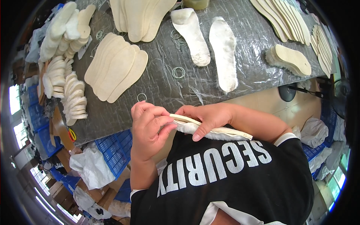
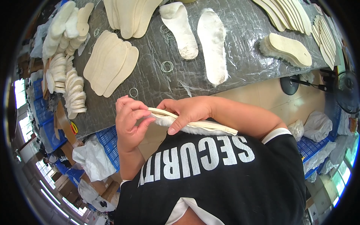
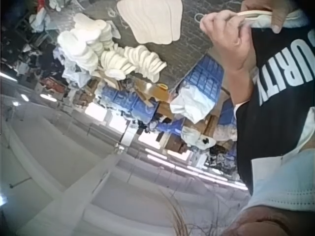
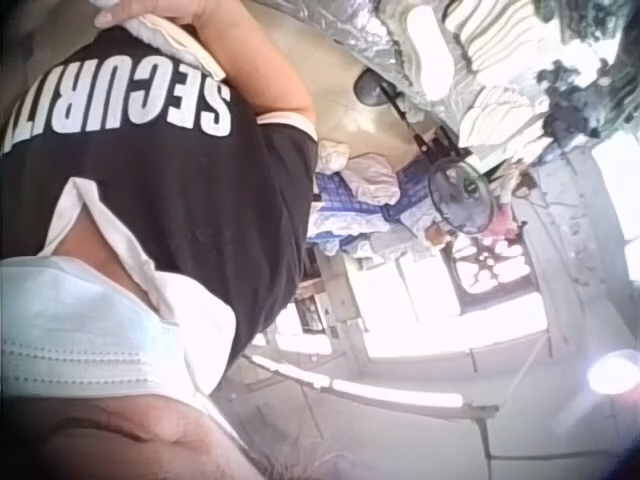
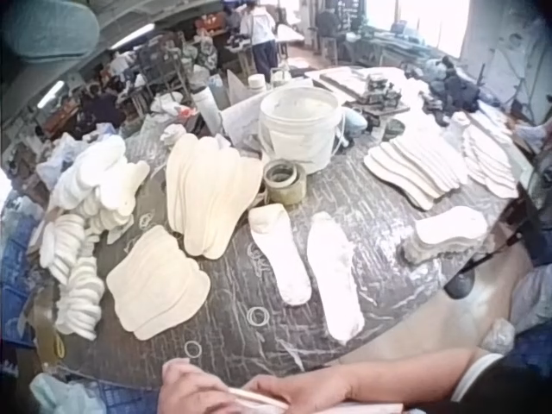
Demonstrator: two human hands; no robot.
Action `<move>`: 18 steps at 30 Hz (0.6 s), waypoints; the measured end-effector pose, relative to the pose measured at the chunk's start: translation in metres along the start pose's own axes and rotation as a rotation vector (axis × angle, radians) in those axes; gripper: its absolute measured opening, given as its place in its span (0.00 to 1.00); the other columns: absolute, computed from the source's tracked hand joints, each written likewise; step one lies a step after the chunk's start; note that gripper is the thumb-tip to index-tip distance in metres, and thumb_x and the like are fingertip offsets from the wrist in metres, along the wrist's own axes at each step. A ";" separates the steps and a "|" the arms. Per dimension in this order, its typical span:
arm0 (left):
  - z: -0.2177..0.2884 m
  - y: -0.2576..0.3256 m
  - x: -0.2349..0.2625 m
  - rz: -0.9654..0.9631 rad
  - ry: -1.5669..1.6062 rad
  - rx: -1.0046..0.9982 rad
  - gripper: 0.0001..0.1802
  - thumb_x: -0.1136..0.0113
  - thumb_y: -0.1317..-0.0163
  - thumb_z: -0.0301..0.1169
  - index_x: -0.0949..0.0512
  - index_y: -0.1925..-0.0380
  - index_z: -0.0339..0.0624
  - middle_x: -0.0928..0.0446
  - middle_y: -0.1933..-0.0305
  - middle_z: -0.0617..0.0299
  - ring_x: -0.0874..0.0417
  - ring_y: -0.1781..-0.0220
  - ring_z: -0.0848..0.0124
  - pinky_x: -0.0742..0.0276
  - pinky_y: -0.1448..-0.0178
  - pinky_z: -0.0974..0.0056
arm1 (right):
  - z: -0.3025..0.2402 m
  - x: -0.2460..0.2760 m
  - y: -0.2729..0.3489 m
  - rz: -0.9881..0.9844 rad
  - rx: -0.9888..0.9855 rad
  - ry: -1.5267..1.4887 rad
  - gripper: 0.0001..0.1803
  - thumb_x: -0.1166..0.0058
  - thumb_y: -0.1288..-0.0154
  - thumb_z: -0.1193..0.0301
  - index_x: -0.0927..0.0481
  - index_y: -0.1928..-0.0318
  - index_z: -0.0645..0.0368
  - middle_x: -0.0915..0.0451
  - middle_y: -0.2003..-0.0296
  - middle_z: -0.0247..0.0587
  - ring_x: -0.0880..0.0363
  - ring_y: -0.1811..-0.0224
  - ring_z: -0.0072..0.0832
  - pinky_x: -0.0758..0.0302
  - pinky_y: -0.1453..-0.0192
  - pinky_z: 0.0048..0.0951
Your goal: The recorder trims excess fur and material from shoe insoles using scissors and stacks them on a table in a shoe manufacturing facility.
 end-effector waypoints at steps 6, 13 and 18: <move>-0.003 -0.002 0.000 -0.050 0.040 0.029 0.12 0.28 0.60 0.28 0.22 0.74 0.47 0.22 0.63 0.66 0.24 0.59 0.63 0.36 0.44 0.49 | -0.001 0.000 0.000 0.033 -0.009 0.031 0.48 0.29 0.50 0.59 0.44 0.36 0.64 0.30 0.51 0.46 0.29 0.48 0.29 0.31 0.46 0.28; -0.002 -0.002 -0.005 -0.115 0.031 0.072 0.11 0.29 0.58 0.27 0.22 0.74 0.46 0.22 0.64 0.66 0.22 0.59 0.65 0.37 0.42 0.49 | -0.004 -0.004 0.001 0.045 -0.046 0.106 0.46 0.31 0.48 0.63 0.45 0.35 0.64 0.29 0.49 0.46 0.29 0.47 0.32 0.31 0.44 0.29; -0.005 -0.003 -0.005 -0.132 0.074 0.138 0.11 0.30 0.57 0.26 0.22 0.73 0.46 0.20 0.66 0.66 0.21 0.61 0.66 0.37 0.43 0.52 | -0.006 -0.005 0.000 0.049 -0.060 0.184 0.46 0.32 0.48 0.64 0.46 0.35 0.65 0.28 0.47 0.48 0.29 0.45 0.32 0.32 0.42 0.30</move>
Point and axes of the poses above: each hand's wrist, its own y-axis away from the middle knuckle, its own x-axis out of the back of the hand, z = x × y, the point moved 5 cm from there along -y, towards the middle knuckle
